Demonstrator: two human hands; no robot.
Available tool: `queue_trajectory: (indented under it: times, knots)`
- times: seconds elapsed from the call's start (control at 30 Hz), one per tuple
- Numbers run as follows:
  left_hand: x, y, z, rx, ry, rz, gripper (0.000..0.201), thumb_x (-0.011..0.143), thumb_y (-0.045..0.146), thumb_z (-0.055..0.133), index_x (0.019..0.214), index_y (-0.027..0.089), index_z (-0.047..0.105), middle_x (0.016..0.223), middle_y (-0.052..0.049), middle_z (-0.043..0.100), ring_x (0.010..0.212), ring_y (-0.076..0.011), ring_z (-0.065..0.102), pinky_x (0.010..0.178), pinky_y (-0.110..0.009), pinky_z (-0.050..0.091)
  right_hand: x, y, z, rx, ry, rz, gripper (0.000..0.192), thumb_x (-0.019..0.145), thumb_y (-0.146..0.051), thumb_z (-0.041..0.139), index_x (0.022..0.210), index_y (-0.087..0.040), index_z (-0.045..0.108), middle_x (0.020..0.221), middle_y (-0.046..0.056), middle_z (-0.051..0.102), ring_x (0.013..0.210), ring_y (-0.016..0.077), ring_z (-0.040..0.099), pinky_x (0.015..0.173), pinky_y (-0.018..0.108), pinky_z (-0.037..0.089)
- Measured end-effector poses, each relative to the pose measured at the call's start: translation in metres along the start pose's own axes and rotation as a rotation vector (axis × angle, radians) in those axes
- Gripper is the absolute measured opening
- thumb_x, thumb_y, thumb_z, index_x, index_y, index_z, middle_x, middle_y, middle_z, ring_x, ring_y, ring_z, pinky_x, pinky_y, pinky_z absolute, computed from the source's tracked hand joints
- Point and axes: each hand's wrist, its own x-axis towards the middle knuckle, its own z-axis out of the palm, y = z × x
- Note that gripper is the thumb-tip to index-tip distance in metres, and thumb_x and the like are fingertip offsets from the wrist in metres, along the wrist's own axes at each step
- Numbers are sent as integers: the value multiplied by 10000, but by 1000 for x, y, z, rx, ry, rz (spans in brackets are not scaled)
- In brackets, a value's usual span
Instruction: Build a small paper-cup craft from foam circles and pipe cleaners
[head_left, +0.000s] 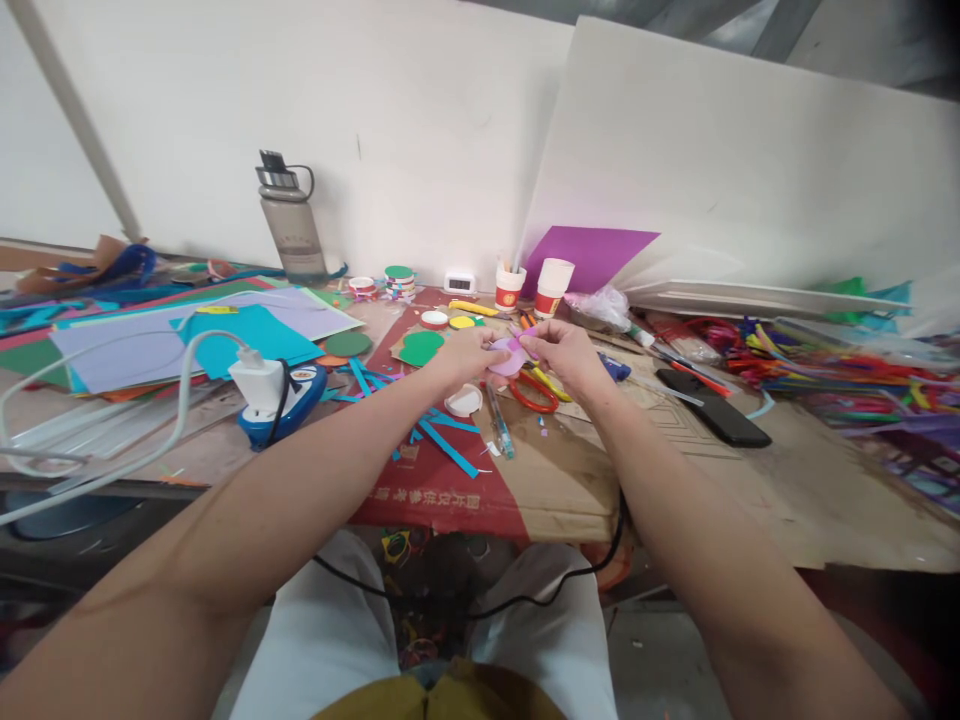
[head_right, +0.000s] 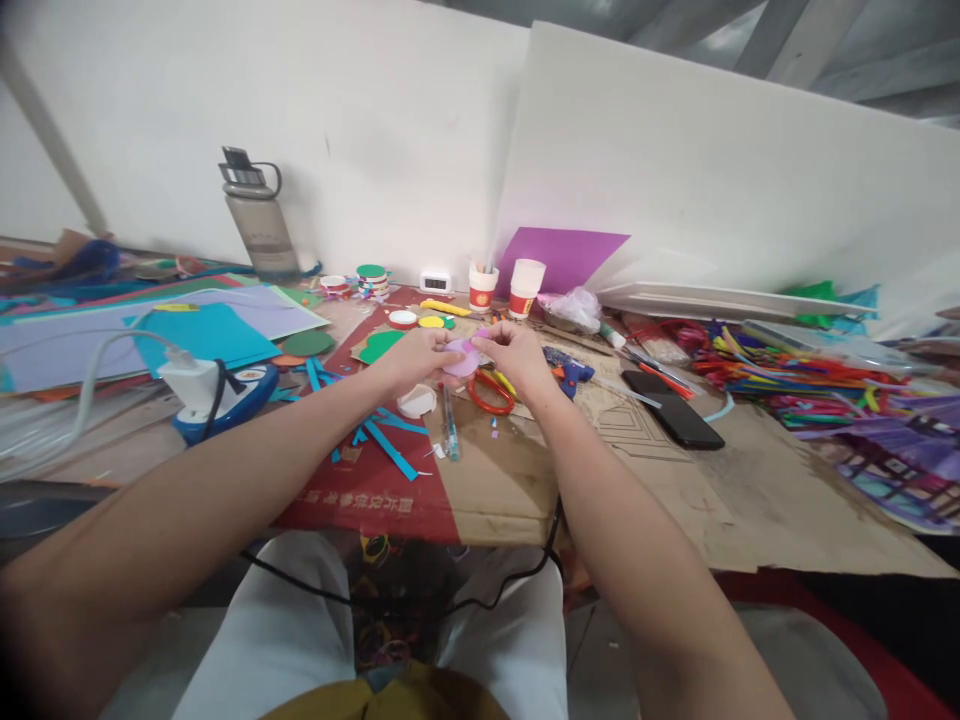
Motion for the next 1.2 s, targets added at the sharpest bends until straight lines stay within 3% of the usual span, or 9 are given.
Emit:
queue_trajectory:
  times: [0.2,0.67,0.93,1.2]
  knots:
    - [-1,0,-1,56,-40,53,165,773,167,693,923,116,648,851,-82,732,683,-152,706,578,-213,574,0,0,-1,-106,16,-21,357,556,-458,791,667,-176,603,592,-30,545,533,88,407,482,246,304]
    - [6,-9,-4,117,-25,85,200,792,323,703,881,149,663,859,-74,731,677,-168,710,574,-225,554,0,2,-1,-216,62,-71,205,654,-348,713,706,-166,633,641,-10,576,591,112,464,573,267,364]
    - [-3,3,1,39,41,34,112,825,233,668,860,131,637,822,-61,722,656,-165,701,566,-250,573,-3,3,-1,-159,-5,-86,260,724,-409,662,835,-175,646,652,-24,565,583,108,438,561,254,352]
    - [-7,6,5,-5,68,-8,96,824,197,666,860,119,623,729,-57,711,592,-141,673,563,-247,560,-5,7,1,-196,-24,-109,226,716,-412,646,757,-191,618,630,-24,557,597,125,461,572,261,363]
